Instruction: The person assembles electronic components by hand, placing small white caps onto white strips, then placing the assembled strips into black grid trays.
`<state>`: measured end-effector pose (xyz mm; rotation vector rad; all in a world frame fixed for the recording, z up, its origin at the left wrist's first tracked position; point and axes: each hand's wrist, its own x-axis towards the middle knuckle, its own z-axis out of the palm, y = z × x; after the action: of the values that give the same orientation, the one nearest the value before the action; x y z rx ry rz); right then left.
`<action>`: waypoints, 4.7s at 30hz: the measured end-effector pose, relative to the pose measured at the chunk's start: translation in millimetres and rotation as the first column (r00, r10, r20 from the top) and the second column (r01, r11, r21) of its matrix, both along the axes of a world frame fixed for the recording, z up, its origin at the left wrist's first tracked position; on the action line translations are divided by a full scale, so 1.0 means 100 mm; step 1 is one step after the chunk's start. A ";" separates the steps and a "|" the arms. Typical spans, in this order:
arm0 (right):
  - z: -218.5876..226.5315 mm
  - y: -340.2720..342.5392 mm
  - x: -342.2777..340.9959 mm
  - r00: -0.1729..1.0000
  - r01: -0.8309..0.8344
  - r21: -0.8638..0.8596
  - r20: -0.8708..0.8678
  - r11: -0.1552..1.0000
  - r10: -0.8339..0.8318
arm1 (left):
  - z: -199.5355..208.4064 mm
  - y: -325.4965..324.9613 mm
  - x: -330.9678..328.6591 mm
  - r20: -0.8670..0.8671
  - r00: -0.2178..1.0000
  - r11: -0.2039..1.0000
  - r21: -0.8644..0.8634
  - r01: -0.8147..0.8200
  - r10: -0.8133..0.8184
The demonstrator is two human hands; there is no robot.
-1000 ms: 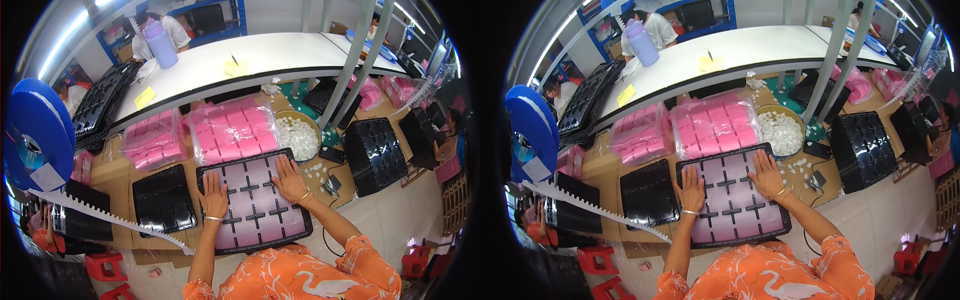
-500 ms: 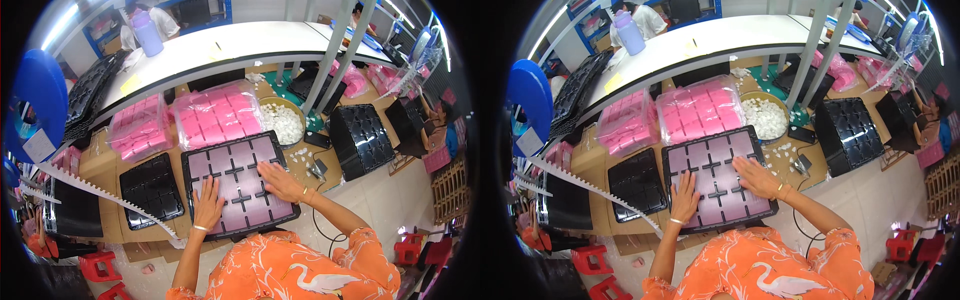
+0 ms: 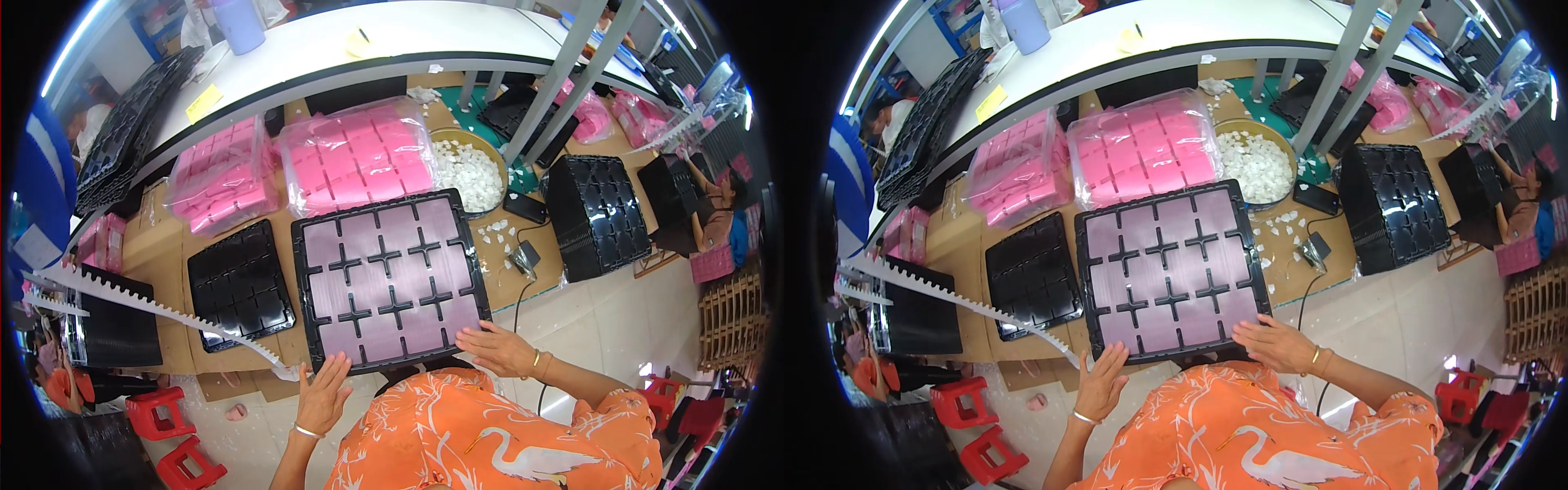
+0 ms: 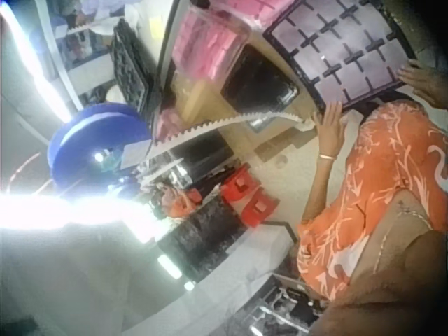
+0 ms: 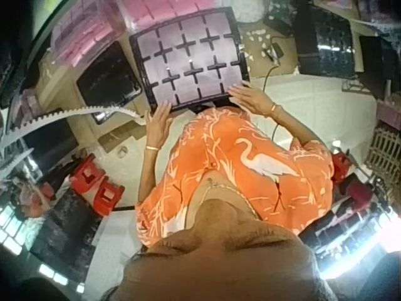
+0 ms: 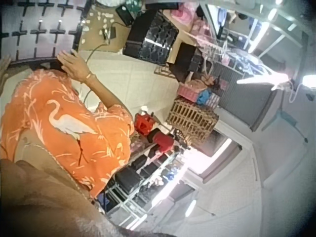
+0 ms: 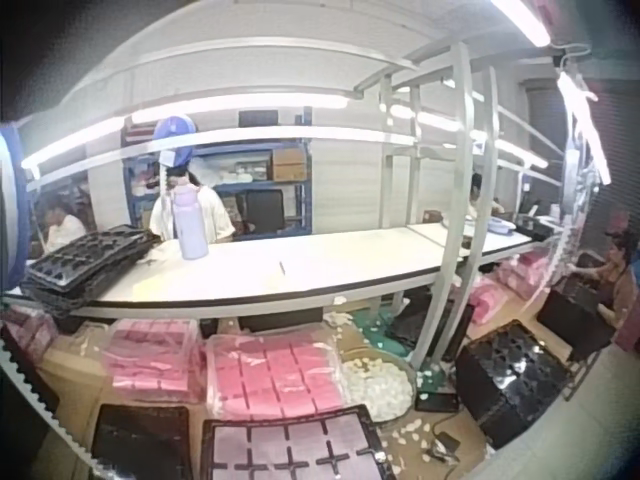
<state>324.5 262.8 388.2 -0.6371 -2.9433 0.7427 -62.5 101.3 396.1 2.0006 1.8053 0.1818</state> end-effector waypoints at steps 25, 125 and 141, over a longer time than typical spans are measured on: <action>-0.27 0.33 -0.11 0.790 0.393 -0.713 -0.062 0.581 -0.610 | -0.47 0.31 -0.21 0.671 0.647 0.906 -0.091 -0.413 0.363; 0.16 -0.28 -2.66 0.930 -0.115 -0.879 -0.259 0.462 -0.261 | 0.05 0.14 0.19 0.840 -0.539 0.338 -0.492 -0.802 -0.057; 0.11 1.01 -2.69 0.751 0.023 -0.294 -0.626 0.956 -0.211 | -1.40 -0.31 0.16 0.778 -0.350 -0.141 -0.326 -0.935 0.522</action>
<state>55.5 364.0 399.2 -0.4422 -2.1553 1.0950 -47.0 70.2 255.9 -0.1908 2.1322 1.8663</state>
